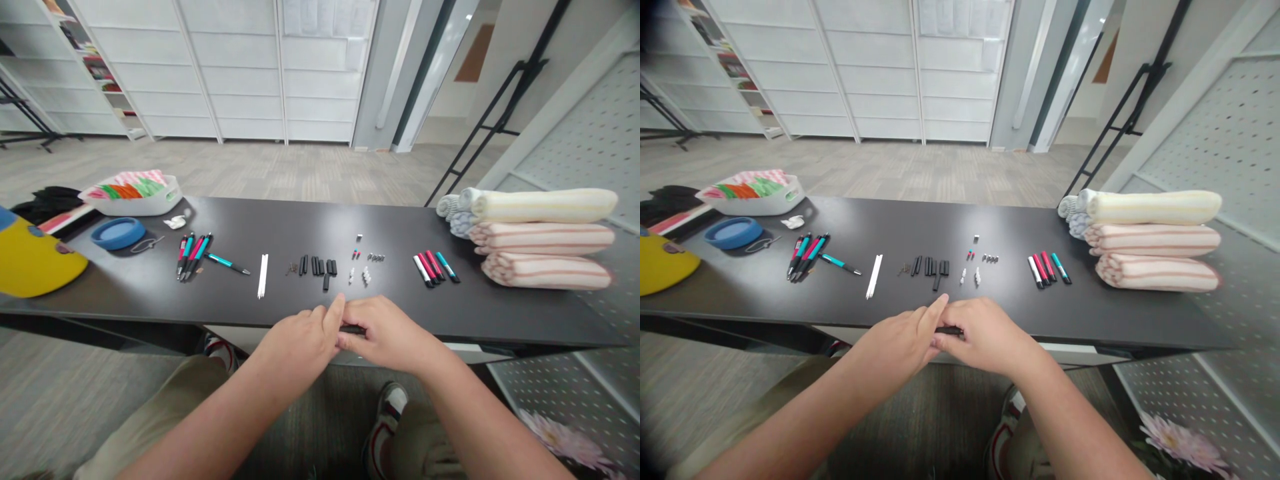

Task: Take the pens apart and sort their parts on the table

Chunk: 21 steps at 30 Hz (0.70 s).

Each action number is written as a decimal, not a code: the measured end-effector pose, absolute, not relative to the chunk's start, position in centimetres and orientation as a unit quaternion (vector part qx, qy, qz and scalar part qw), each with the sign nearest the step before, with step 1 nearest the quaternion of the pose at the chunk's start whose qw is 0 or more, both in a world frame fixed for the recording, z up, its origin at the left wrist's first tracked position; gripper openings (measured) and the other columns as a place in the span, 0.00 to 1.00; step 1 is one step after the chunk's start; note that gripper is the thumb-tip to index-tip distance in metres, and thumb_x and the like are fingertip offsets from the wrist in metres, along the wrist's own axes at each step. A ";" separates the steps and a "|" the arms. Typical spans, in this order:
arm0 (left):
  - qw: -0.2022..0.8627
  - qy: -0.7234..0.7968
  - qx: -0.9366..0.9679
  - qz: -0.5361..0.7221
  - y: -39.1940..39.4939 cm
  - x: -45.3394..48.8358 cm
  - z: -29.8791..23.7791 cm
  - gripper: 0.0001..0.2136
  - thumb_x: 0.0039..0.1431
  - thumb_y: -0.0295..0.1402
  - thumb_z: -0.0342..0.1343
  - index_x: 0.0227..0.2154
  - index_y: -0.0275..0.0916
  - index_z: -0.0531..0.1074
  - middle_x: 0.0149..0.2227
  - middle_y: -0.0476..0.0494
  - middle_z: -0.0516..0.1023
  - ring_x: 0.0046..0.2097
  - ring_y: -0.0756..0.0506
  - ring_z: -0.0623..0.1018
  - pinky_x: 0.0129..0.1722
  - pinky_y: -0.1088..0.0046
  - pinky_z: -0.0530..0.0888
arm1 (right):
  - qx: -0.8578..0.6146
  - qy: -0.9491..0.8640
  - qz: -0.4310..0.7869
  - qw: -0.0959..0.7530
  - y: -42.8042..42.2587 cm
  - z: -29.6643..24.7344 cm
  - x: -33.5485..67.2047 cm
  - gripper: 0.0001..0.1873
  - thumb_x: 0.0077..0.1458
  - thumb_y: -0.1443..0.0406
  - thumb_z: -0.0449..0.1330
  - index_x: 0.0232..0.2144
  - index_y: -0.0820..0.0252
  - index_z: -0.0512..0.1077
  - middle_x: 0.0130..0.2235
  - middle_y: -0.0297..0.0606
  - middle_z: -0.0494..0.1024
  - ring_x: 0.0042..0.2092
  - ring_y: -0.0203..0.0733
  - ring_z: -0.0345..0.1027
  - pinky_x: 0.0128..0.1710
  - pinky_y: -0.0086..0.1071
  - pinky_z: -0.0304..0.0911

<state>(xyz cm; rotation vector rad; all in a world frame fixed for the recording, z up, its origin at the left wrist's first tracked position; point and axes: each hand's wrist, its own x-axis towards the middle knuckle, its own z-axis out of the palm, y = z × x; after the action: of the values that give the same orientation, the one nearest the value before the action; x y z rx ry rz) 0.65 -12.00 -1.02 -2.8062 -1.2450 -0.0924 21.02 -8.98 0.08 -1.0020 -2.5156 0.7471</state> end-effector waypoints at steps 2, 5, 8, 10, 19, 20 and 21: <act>0.014 -0.428 -0.903 -0.015 -12.1 1.2 -0.5 0.27 0.69 0.40 0.58 0.63 0.30 0.58 0.42 0.36 0.81 0.39 0.38 0.83 0.34 0.65 0.79 | -0.348 -0.891 0.249 0.153 -9.0 0.0 21.0 0.05 0.64 0.65 0.62 0.35 0.57 0.77 0.35 0.33 0.82 0.35 0.37 0.73 0.35 0.29 0.56; -0.047 -0.464 -0.884 0.002 -12.3 1.6 0.1 0.20 0.68 0.46 0.57 0.52 0.36 0.65 0.35 0.42 0.81 0.33 0.38 0.83 0.29 0.66 0.78 | -0.339 -0.897 0.246 0.143 -9.0 -0.1 21.1 0.10 0.67 0.64 0.60 0.32 0.58 0.75 0.32 0.33 0.81 0.32 0.35 0.70 0.33 0.29 0.53; -0.098 -0.489 -0.867 0.010 -12.9 1.5 0.3 0.19 0.68 0.48 0.57 0.49 0.39 0.64 0.33 0.44 0.81 0.33 0.35 0.84 0.28 0.65 0.77 | -0.310 -0.899 0.271 0.152 -9.1 0.0 21.3 0.12 0.69 0.59 0.57 0.35 0.57 0.77 0.32 0.33 0.80 0.33 0.35 0.71 0.34 0.29 0.54; -0.125 -0.505 -0.854 0.021 -13.4 1.3 0.2 0.19 0.68 0.49 0.57 0.49 0.40 0.64 0.33 0.44 0.82 0.33 0.35 0.84 0.28 0.65 0.77 | -0.295 -0.900 0.281 0.153 -9.1 0.1 21.4 0.13 0.70 0.57 0.57 0.37 0.56 0.77 0.33 0.33 0.80 0.34 0.35 0.71 0.34 0.29 0.53; -0.231 -0.514 -0.825 0.047 -13.7 0.4 0.9 0.19 0.69 0.49 0.54 0.51 0.41 0.63 0.37 0.42 0.82 0.39 0.34 0.85 0.32 0.67 0.73 | -0.281 -0.905 0.289 0.139 -9.2 0.3 21.4 0.17 0.70 0.55 0.56 0.33 0.57 0.76 0.32 0.32 0.79 0.34 0.34 0.71 0.33 0.29 0.51; -0.242 -0.513 -0.822 0.048 -13.7 0.3 1.0 0.18 0.69 0.48 0.55 0.51 0.41 0.64 0.38 0.42 0.83 0.40 0.34 0.84 0.32 0.67 0.73 | -0.281 -0.904 0.289 0.139 -9.2 0.3 21.5 0.17 0.70 0.55 0.56 0.32 0.57 0.76 0.31 0.32 0.78 0.34 0.34 0.71 0.33 0.29 0.51; -0.251 -0.513 -0.820 0.048 -13.7 0.2 1.2 0.18 0.69 0.48 0.55 0.51 0.40 0.64 0.38 0.41 0.83 0.40 0.34 0.84 0.32 0.67 0.72 | -0.282 -0.904 0.289 0.139 -9.2 0.3 21.5 0.18 0.70 0.55 0.56 0.32 0.57 0.76 0.31 0.32 0.78 0.34 0.34 0.70 0.33 0.30 0.51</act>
<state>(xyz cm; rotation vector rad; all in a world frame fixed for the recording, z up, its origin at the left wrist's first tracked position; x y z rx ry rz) 0.24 -13.70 1.19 -3.0902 -1.9332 0.1817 21.49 -9.19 0.32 -0.8141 -2.6148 0.8343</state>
